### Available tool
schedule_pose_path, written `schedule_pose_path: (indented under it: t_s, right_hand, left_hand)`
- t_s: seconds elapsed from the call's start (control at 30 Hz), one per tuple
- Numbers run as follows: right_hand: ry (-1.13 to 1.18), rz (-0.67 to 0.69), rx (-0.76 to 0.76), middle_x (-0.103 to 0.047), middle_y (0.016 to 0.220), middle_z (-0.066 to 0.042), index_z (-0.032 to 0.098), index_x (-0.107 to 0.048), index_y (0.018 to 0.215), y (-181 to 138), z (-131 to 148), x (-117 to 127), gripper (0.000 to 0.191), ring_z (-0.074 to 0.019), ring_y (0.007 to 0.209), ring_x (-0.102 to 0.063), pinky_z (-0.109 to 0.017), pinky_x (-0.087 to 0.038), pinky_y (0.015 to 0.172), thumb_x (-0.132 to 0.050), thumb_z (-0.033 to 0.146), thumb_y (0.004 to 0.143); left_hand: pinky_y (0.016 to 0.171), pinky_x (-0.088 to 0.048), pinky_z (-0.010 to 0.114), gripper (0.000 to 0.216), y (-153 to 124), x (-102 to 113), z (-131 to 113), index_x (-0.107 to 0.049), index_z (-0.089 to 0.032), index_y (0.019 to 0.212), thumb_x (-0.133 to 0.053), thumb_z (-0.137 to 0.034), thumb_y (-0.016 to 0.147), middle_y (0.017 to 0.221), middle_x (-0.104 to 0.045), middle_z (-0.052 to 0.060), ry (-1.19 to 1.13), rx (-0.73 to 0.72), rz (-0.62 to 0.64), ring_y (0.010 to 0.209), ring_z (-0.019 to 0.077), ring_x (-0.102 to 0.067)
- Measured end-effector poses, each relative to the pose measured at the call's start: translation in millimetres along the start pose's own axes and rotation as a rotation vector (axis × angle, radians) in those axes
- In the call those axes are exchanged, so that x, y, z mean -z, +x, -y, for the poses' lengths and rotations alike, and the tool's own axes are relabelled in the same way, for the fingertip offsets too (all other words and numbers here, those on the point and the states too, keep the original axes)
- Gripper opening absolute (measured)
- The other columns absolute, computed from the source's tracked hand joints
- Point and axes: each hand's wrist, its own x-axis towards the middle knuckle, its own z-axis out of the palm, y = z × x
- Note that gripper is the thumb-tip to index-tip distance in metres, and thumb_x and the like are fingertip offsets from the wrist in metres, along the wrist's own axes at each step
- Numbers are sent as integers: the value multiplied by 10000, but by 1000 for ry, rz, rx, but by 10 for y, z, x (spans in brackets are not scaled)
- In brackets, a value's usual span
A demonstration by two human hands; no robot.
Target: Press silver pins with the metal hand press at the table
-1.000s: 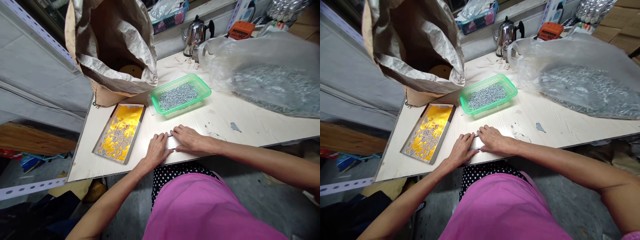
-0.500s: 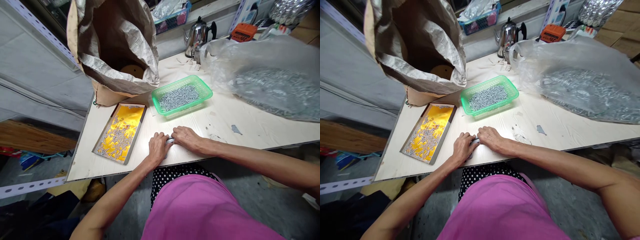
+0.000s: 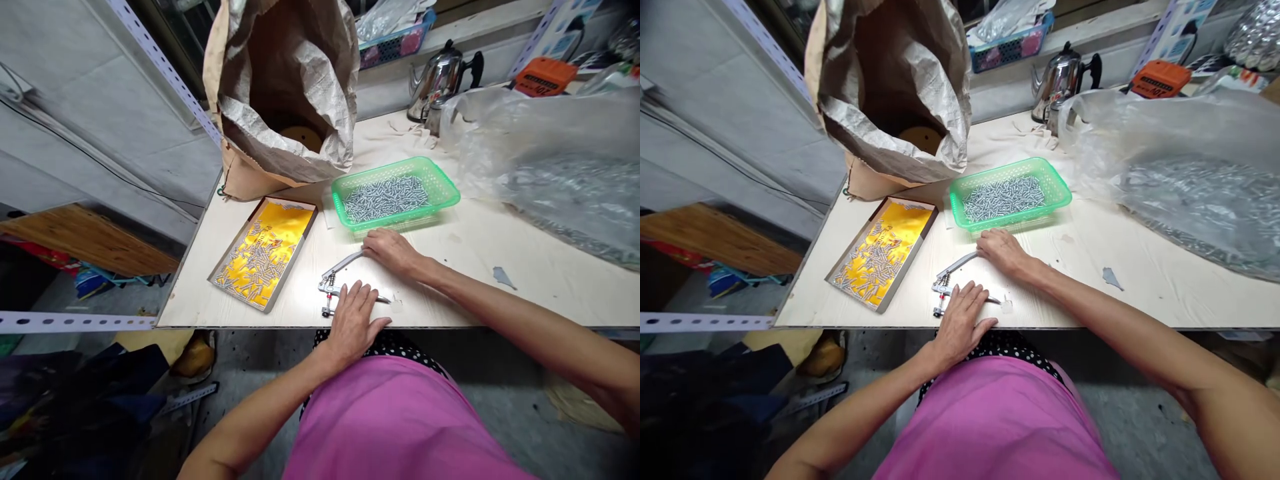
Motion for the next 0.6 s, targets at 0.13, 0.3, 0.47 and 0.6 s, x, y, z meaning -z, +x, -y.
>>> schedule_pose_path:
  t_s: [0.13, 0.3, 0.47, 0.6]
  right_hand:
    - [-29, 5, 156, -639, 927, -116, 138, -676, 913, 84, 379, 129, 163, -243, 878, -499, -365, -315, 739, -514, 149, 929]
    - [42, 83, 624, -625, 877, -43, 217, -660, 756, 87, 932, 108, 121, -216, 895, -470, -353, -315, 729, -646, 229, 875]
    - [73, -9, 800, -591, 819, -50, 163, -601, 772, 132, 1036, -155, 138, -201, 828, -464, -357, -351, 726, -555, 140, 900]
    - [400, -213, 769, -592, 822, -52, 170, -568, 867, 118, 1004, -210, 165, -183, 772, -492, -330, -415, 690, -436, 171, 965]
  left_hand:
    - [1148, -280, 570, 564, 19, -21, 32, -463, -118, 1352, -554, -461, 913, 1372, -536, 184, -40, -22, 16, 1368, 326, -403]
    - [897, -535, 396, 387, -144, 17, -54, -596, -129, 1150, -514, -443, 940, 1069, -686, 135, -100, -115, 57, 1032, 259, -642]
    - [640, -528, 274, 149, -360, 497, -119, -628, -148, 997, -551, -255, 927, 812, -698, 50, -88, -442, -221, 730, 152, -635]
    - [665, -504, 300, 127, -265, 970, 392, -633, -175, 918, -515, -130, 921, 788, -676, 49, 52, -33, -495, 741, 167, -612]
